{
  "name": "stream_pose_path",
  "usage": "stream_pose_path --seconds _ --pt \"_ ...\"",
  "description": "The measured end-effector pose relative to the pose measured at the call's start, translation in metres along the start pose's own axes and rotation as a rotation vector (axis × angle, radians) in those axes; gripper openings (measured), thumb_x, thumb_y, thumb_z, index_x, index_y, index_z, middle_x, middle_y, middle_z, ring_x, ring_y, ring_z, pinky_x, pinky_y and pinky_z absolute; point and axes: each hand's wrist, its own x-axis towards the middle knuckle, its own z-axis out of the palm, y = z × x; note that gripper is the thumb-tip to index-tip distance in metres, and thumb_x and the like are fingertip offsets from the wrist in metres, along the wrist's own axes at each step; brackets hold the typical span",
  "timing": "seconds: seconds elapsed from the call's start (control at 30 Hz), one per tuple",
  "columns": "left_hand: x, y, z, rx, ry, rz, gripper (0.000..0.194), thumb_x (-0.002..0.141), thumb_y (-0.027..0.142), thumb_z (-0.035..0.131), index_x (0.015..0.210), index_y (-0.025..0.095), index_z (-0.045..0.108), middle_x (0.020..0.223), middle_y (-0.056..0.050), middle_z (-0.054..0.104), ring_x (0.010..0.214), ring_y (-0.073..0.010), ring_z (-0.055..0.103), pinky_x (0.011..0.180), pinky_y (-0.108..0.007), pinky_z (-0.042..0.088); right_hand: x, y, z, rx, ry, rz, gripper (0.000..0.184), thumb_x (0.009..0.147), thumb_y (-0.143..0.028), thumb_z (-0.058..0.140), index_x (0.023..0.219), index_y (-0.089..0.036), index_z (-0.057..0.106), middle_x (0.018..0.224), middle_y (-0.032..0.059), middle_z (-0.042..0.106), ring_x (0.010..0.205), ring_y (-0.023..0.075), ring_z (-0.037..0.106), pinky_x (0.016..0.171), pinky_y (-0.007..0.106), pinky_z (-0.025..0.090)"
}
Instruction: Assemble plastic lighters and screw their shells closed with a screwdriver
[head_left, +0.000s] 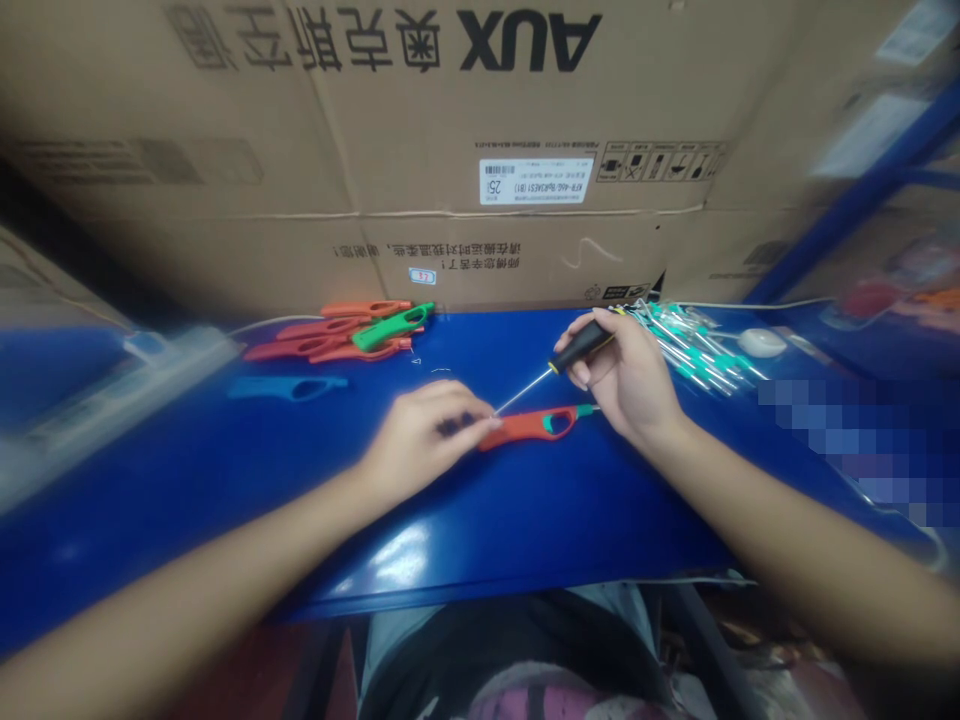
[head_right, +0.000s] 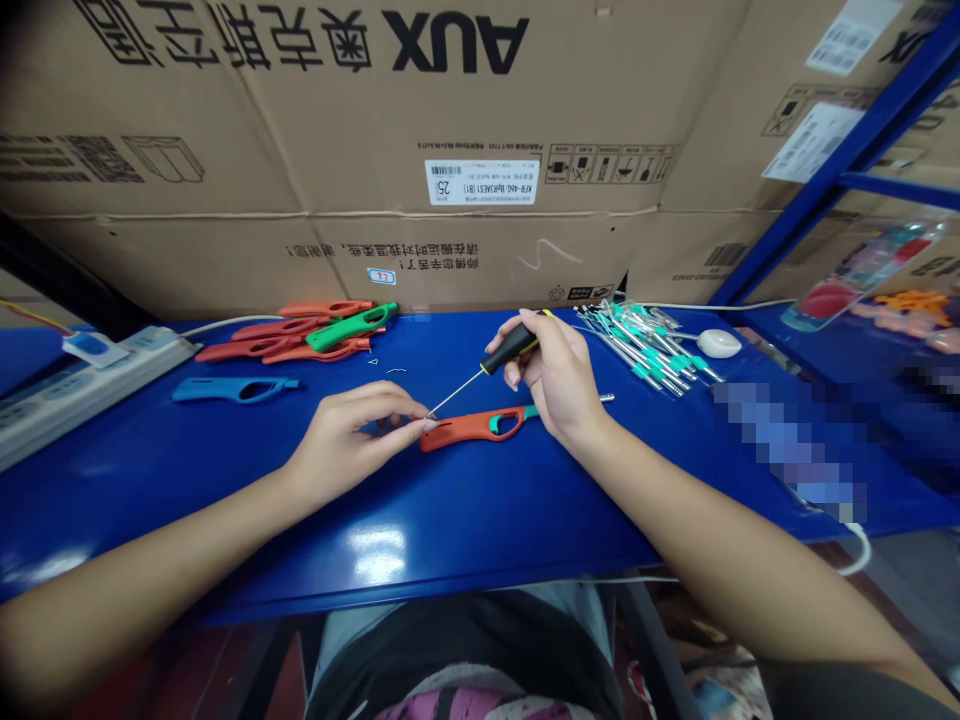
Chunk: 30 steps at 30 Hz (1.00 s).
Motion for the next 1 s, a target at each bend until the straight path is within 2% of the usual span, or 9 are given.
stream_pose_path --seconds 0.27,0.57,1.0 --pt "0.001 0.000 0.001 -0.002 -0.006 0.003 0.011 0.090 0.027 0.073 0.089 0.017 0.077 0.085 -0.004 0.073 0.075 -0.0124 0.065 0.069 -0.023 0.051 -0.002 -0.001 0.002 -0.022 -0.020 -0.005 0.023 0.084 -0.037 0.064 0.073 -0.017 0.066 0.070 0.0043 0.070 0.043 0.0085 0.051 0.042 0.024 0.039" --pt "-0.001 -0.003 0.002 0.044 -0.027 0.040 0.010 0.091 0.027 0.072 0.090 0.018 0.076 0.085 -0.003 0.072 0.077 -0.0123 0.066 0.071 -0.023 0.052 -0.008 -0.004 0.003 -0.102 -0.046 -0.090 0.023 0.087 -0.038 0.064 0.075 -0.017 0.065 0.070 0.0041 0.069 0.048 0.0108 0.057 0.042 0.024 0.041" --pt "-0.001 -0.002 0.001 0.070 -0.047 0.037 0.015 0.093 0.030 0.069 0.090 0.018 0.076 0.085 -0.005 0.073 0.077 -0.0144 0.067 0.070 -0.025 0.053 -0.011 -0.004 0.005 -0.152 -0.029 -0.133 0.021 0.089 -0.037 0.062 0.077 -0.020 0.064 0.071 0.0025 0.069 0.047 0.0095 0.053 0.042 0.024 0.042"
